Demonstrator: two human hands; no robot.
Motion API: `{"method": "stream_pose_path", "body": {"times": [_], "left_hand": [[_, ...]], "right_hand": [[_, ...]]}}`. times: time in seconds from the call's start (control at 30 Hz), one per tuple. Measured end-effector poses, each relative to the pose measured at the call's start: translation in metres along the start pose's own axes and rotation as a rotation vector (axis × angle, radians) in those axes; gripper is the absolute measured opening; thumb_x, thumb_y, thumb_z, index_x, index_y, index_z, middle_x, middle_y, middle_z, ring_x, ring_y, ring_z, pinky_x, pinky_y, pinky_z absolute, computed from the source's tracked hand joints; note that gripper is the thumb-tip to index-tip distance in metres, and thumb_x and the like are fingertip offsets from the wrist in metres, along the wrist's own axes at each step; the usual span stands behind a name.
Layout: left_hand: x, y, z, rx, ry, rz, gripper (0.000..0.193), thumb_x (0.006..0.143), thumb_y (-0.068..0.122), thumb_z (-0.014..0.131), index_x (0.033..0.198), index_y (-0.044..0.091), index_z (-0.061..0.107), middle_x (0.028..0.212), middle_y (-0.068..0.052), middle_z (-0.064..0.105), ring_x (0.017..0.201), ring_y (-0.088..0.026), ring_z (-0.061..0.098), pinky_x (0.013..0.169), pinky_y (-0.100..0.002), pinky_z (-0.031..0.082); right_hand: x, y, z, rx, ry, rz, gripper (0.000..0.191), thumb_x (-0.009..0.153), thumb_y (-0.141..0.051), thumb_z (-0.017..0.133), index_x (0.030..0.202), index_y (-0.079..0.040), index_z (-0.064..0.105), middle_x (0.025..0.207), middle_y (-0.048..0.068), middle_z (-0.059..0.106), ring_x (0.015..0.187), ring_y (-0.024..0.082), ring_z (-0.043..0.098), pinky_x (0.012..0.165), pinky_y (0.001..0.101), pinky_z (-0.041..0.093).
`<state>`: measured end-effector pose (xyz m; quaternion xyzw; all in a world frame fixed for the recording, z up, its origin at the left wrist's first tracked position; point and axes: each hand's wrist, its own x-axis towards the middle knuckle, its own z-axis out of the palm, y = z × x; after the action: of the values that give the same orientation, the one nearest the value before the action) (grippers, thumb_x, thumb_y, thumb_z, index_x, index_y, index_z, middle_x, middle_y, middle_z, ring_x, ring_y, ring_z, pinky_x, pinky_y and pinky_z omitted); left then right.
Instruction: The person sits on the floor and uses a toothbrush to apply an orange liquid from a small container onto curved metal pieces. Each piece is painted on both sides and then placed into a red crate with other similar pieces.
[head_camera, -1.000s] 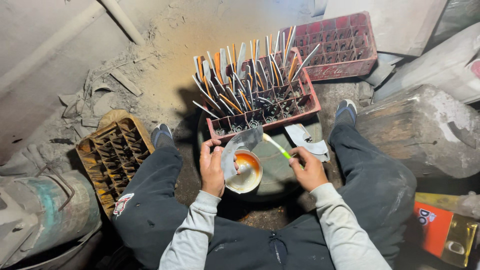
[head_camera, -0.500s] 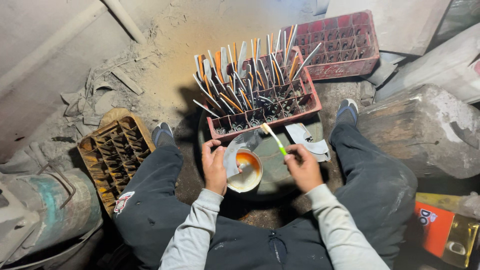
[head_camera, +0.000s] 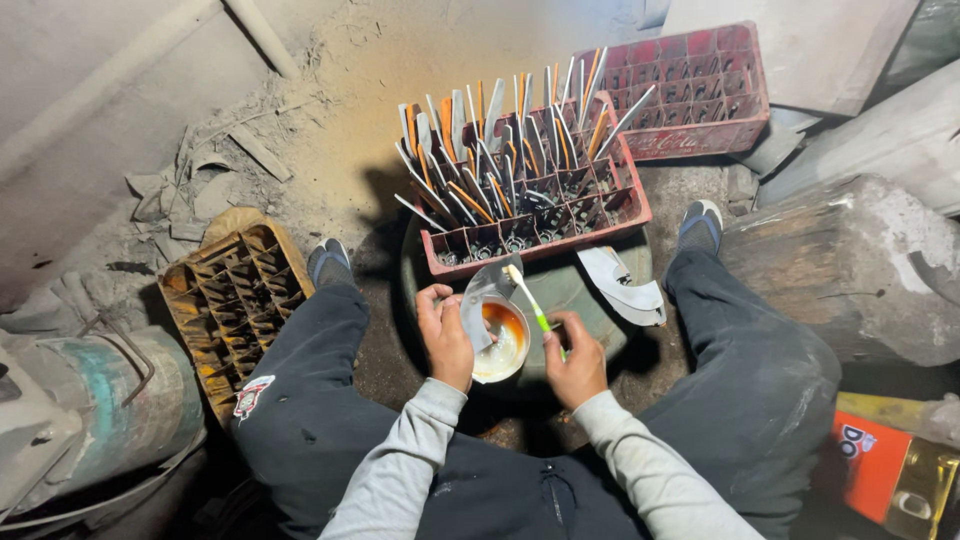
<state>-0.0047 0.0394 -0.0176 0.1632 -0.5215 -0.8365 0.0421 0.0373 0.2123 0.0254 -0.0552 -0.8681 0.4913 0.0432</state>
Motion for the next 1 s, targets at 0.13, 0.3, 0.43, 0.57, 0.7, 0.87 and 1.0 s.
{"method": "stream_pose_path", "body": {"times": [0.13,0.3,0.43,0.57,0.7,0.87,1.0], "left_hand": [[0.000,0.003,0.002,0.002,0.020,0.012,0.017,0.104,0.013,0.040,0.119,0.005,0.040,0.098,-0.017,0.064,0.061,-0.020,0.065,0.046,-0.036,0.057],[-0.001,0.006,0.001,-0.002,0.047,0.004,0.016,0.104,0.013,0.040,0.118,0.005,0.040,0.094,-0.017,0.063,0.057,-0.020,0.063,0.045,-0.036,0.057],[-0.002,0.005,0.003,0.020,0.011,0.029,0.014,0.104,0.013,0.040,0.116,0.005,0.040,0.095,-0.016,0.063,0.059,-0.018,0.063,0.045,-0.036,0.057],[-0.003,0.004,0.001,0.031,0.013,0.091,0.013,0.106,0.012,0.041,0.117,0.004,0.041,0.093,-0.018,0.064,0.058,-0.018,0.062,0.047,-0.034,0.057],[-0.004,0.001,0.002,0.066,0.003,0.056,0.014,0.104,0.012,0.040,0.116,0.005,0.041,0.096,-0.016,0.063,0.060,-0.018,0.063,0.045,-0.034,0.058],[-0.004,0.001,0.001,0.108,-0.022,0.087,0.014,0.106,0.013,0.040,0.117,0.005,0.040,0.096,-0.017,0.063,0.061,-0.018,0.063,0.047,-0.033,0.058],[-0.006,0.000,0.002,0.079,-0.052,0.024,0.017,0.104,0.012,0.040,0.120,0.006,0.039,0.097,-0.017,0.063,0.061,-0.019,0.064,0.044,-0.034,0.057]], "right_hand": [[-0.016,-0.007,0.007,0.076,-0.094,-0.043,0.021,0.089,-0.008,0.065,0.110,-0.006,0.064,0.081,0.015,0.072,0.073,0.029,0.073,0.068,0.0367,0.056],[-0.005,-0.006,0.002,0.003,-0.016,-0.125,0.021,0.091,-0.007,0.065,0.111,-0.005,0.064,0.085,0.018,0.071,0.077,0.035,0.073,0.070,0.0389,0.055],[-0.004,-0.002,0.001,-0.023,-0.024,-0.105,0.021,0.089,-0.007,0.065,0.110,-0.006,0.066,0.083,0.019,0.070,0.075,0.037,0.072,0.067,0.0407,0.054],[-0.007,-0.003,0.004,-0.037,-0.006,-0.213,0.022,0.090,-0.007,0.065,0.112,-0.005,0.064,0.087,0.020,0.070,0.081,0.040,0.070,0.070,0.0417,0.054],[-0.008,-0.005,0.004,-0.034,-0.022,-0.028,0.022,0.090,-0.010,0.065,0.112,-0.007,0.064,0.089,0.018,0.073,0.073,0.036,0.071,0.066,0.0399,0.054],[-0.007,-0.003,0.003,-0.005,-0.078,-0.041,0.025,0.089,-0.010,0.065,0.114,-0.008,0.064,0.083,0.017,0.071,0.070,0.033,0.071,0.065,0.0394,0.054],[0.003,0.001,-0.001,-0.034,0.011,0.069,0.019,0.094,-0.010,0.062,0.113,-0.008,0.063,0.079,0.016,0.071,0.071,0.030,0.073,0.068,0.0387,0.055]]}}
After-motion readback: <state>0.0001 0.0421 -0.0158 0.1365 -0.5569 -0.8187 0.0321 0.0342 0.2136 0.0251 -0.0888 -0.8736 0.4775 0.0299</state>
